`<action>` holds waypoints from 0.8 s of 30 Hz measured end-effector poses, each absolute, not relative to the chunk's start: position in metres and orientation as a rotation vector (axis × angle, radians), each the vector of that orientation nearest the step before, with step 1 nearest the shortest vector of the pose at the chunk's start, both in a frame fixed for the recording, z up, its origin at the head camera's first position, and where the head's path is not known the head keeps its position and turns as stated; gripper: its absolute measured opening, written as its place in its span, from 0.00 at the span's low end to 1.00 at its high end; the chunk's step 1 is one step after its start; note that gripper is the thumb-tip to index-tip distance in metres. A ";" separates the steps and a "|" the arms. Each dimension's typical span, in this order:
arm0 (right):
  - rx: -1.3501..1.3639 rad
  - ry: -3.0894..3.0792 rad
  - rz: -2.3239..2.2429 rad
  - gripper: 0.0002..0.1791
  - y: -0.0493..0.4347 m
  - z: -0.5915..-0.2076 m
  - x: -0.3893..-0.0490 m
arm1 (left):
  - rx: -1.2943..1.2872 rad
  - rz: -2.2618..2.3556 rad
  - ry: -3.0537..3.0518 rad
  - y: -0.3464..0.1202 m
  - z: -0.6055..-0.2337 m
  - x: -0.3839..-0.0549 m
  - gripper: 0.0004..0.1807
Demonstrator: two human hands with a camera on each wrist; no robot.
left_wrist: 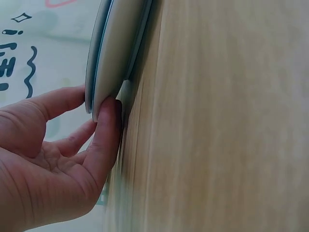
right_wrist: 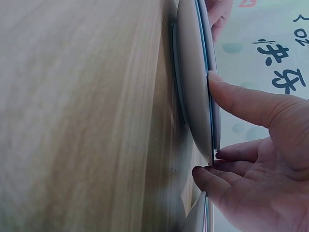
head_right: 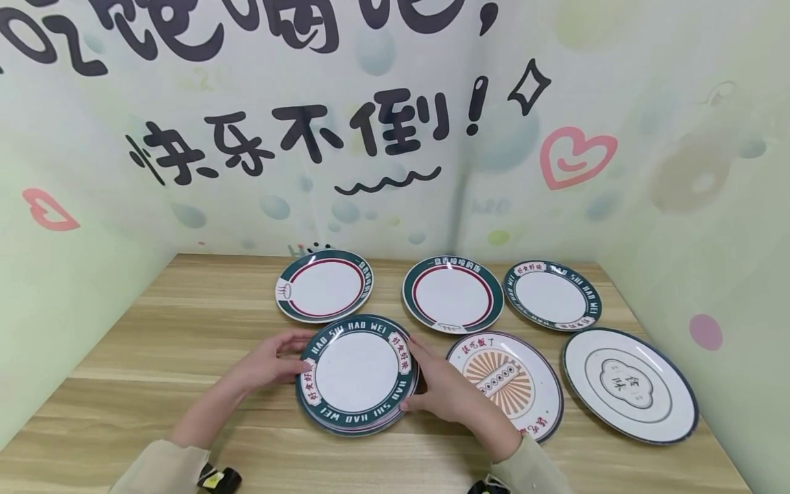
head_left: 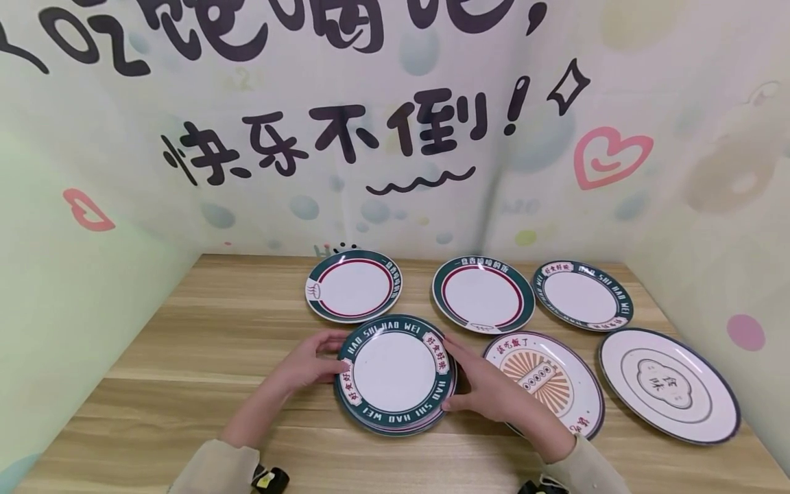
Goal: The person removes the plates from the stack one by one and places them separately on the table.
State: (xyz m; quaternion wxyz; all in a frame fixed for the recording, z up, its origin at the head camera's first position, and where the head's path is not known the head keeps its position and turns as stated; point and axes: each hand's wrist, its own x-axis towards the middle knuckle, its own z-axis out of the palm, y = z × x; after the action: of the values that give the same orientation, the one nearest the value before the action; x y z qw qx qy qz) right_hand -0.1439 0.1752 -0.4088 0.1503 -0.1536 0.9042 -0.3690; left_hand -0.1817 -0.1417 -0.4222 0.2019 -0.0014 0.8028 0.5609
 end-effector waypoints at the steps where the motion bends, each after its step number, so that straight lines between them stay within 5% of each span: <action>1: -0.450 2.600 -1.062 0.53 0.175 -0.409 -0.144 | -0.002 1.562 2.250 -0.142 -0.422 -0.181 0.33; 24: -0.470 2.594 -1.075 0.53 0.178 -0.408 -0.143 | 0.030 1.553 2.281 -0.143 -0.421 -0.180 0.28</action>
State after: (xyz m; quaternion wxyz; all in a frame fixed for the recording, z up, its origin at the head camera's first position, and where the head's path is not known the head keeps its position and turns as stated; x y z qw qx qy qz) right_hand -0.1429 0.1777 -0.4081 0.1469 -0.1635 0.9012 -0.3735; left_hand -0.1802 -0.1432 -0.4207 0.1898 0.0107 0.8115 0.5526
